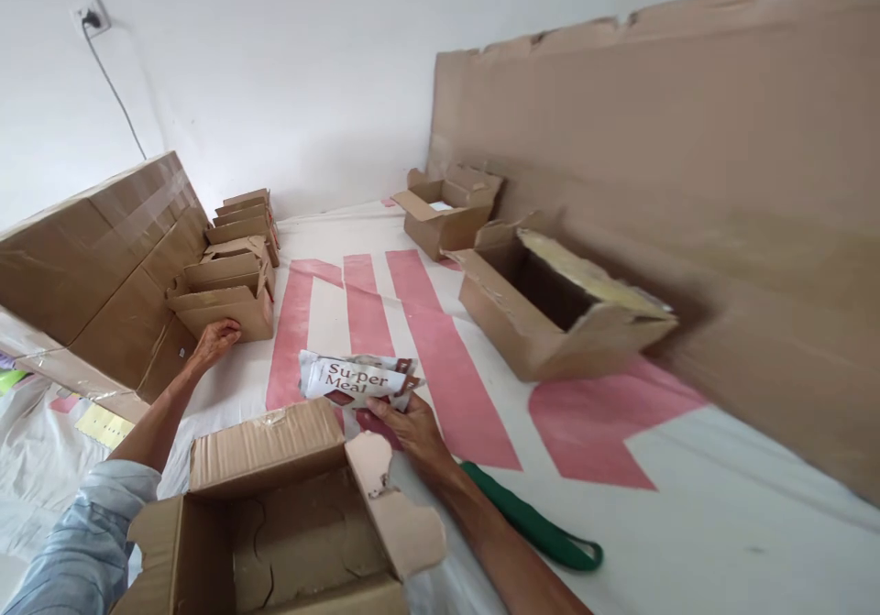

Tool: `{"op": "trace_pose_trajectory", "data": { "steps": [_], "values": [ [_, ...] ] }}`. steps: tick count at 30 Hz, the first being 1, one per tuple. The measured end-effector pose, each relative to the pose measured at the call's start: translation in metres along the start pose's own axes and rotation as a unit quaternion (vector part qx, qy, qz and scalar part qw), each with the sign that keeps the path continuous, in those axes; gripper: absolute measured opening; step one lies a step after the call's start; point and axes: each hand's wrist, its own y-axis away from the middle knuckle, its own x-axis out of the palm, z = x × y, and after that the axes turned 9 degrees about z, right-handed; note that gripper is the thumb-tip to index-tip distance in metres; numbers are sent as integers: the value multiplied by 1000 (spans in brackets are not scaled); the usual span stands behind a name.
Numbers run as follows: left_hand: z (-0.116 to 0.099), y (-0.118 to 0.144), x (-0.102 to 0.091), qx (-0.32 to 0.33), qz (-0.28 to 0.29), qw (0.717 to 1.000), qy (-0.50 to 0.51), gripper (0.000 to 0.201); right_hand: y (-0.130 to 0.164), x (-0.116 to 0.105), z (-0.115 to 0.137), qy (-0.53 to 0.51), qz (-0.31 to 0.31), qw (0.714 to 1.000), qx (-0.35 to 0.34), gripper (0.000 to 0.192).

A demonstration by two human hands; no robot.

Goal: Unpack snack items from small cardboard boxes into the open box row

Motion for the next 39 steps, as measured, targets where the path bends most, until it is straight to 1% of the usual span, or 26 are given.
{"op": "trace_pose_trajectory", "data": {
  "steps": [3,6,11,15,18,22,25,28,30,32,34,36,39],
  "values": [
    [-15,2,-13,1,14,999,-37,39,-7,2,-3,-8,23,999,-23,58],
    [-33,7,-22,-5,35,996,-79,43,-12,4,-1,0,26,998,-60,59],
    [-56,15,-37,-46,51,984,-162,54,-16,3,-3,25,37,995,-90,54],
    [-65,14,-46,-69,69,973,-210,62,-17,3,-9,28,38,994,-102,53],
    [-66,12,-45,-77,85,967,-230,64,-18,4,-11,31,34,994,-104,51],
    [-67,15,-36,-69,101,963,-242,69,-20,8,-11,49,40,993,-103,54],
    [-76,23,-27,-48,127,962,-237,73,-19,10,-9,79,36,991,-104,53],
    [-95,34,-16,-16,184,960,-209,78,-17,11,-6,99,34,988,-111,53],
    [-114,42,-6,15,237,955,-178,82,-15,11,-5,104,40,987,-112,52],
    [-136,49,6,61,297,943,-136,83,-15,11,-6,108,39,987,-113,50],
    [-157,54,19,115,337,927,-113,74,-15,11,-8,110,37,987,-109,49],
    [-172,57,32,153,357,911,-138,55,-16,11,-11,110,48,988,-101,49],
    [-182,60,50,168,367,892,-204,28,-17,9,-15,113,89,985,-101,48]
  ]
}}
